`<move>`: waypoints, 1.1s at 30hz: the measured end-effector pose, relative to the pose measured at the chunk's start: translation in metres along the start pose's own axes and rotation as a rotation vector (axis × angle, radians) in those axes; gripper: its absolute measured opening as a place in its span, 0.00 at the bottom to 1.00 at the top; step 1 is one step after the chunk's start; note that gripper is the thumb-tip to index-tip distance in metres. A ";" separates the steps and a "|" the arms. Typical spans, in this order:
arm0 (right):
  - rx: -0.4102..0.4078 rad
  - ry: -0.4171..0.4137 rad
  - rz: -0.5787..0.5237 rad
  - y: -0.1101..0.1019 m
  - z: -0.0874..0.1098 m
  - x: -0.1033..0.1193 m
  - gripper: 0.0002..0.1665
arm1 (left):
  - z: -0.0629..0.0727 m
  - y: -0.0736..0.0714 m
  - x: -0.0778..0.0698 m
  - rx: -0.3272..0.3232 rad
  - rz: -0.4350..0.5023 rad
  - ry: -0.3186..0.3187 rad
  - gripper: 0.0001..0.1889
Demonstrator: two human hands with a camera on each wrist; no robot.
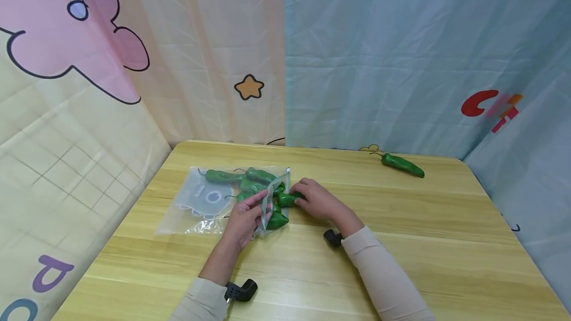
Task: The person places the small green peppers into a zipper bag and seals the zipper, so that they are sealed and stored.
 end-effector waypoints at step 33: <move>0.008 0.138 -0.088 -0.006 0.023 -0.026 0.18 | 0.000 -0.001 0.001 0.002 0.004 -0.013 0.27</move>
Point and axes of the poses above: each hand's wrist, its own z-axis away from the middle knuckle, its own y-axis out of the palm, x = y × z, the point moved 10 cm from there along -z, towards the middle knuckle, and after that the axes turned 5 degrees about -z, right-handed, at the moved point
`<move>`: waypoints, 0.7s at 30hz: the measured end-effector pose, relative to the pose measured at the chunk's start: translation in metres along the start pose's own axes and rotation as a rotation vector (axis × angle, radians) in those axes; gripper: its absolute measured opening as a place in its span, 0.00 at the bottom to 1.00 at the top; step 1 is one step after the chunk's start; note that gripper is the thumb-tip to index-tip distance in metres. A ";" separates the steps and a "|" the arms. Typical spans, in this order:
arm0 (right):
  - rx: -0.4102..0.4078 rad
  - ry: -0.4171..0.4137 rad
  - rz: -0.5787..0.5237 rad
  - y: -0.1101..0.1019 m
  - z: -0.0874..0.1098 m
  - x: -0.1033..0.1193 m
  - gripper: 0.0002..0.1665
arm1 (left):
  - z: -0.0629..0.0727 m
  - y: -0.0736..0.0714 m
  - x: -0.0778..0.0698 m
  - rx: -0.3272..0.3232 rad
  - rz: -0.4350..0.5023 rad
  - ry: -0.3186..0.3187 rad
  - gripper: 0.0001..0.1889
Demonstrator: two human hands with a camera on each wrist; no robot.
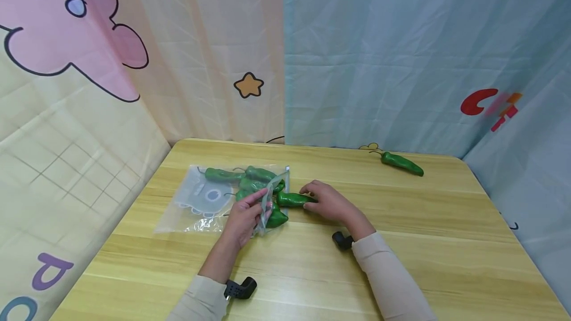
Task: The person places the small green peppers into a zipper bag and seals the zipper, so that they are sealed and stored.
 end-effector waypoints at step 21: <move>-0.007 -0.028 0.017 0.007 -0.014 0.013 0.15 | -0.001 0.000 0.000 -0.004 0.003 0.000 0.26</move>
Point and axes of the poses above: each hand's wrist, its own z-axis away from the middle knuckle, its own y-axis out of the palm, x = y × z, the point moved 10 cm from there along -z, towards the middle knuckle, and after that the axes turned 5 degrees about -z, right-handed, at the moved point
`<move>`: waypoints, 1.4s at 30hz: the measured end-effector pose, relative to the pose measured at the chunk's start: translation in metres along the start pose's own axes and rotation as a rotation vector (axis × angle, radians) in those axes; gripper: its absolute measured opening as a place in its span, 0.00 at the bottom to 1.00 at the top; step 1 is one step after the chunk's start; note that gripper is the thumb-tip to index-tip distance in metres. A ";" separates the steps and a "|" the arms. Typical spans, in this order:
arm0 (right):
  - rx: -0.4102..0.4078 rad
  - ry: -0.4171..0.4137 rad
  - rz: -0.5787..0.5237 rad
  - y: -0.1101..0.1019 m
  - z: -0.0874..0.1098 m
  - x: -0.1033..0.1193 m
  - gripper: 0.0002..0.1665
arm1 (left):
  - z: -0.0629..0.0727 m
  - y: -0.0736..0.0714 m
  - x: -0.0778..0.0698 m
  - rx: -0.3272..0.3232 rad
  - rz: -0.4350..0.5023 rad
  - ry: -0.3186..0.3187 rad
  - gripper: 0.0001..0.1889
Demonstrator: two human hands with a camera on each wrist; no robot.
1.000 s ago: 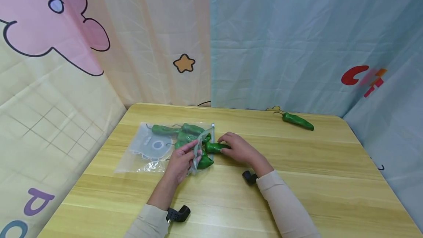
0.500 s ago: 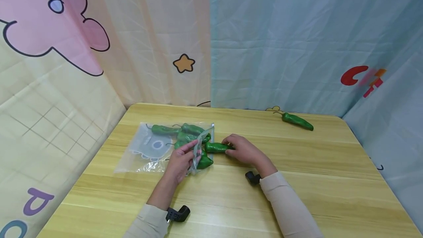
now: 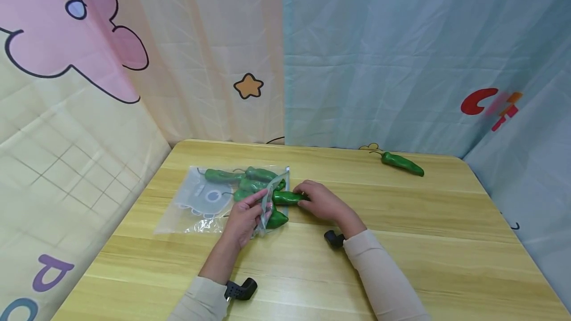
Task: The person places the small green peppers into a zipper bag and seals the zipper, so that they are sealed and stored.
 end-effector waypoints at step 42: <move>-0.001 -0.018 -0.028 0.017 -0.028 0.019 0.15 | 0.000 0.001 -0.001 0.002 -0.007 0.009 0.25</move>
Point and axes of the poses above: each hand's wrist, its own z-axis away from the middle knuckle, its own y-axis out of the palm, x = y × z, the point moved 10 cm from there along -z, towards the middle knuckle, and after that the axes turned 5 degrees about -z, right-handed, at the moved point
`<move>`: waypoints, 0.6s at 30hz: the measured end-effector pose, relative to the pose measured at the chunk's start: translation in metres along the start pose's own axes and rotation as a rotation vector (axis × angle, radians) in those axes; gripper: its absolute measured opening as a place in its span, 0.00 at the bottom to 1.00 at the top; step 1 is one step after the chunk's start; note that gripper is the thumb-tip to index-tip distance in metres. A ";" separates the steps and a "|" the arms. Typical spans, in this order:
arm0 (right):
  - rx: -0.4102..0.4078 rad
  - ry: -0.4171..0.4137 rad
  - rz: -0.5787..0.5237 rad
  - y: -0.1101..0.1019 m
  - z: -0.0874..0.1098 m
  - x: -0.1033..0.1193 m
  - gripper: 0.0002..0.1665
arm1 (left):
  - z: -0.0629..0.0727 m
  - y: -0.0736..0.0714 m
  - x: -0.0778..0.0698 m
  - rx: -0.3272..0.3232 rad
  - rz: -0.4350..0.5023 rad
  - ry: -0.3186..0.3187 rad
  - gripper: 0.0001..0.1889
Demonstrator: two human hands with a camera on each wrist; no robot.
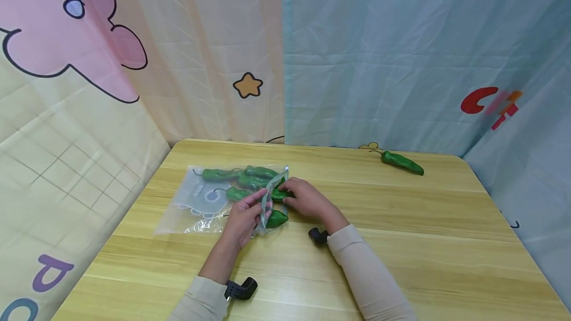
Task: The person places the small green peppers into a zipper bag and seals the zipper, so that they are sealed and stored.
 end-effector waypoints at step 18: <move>-0.008 0.030 -0.043 -0.008 0.015 -0.017 0.18 | 0.001 0.000 -0.001 0.004 0.004 0.002 0.24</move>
Point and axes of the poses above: each hand's wrist, its own z-axis away from the middle knuckle, its own y-axis out of the palm, x = y × z, the point moved 10 cm from there along -z, towards the middle knuckle, and after that the axes turned 5 degrees about -z, right-handed, at the moved point
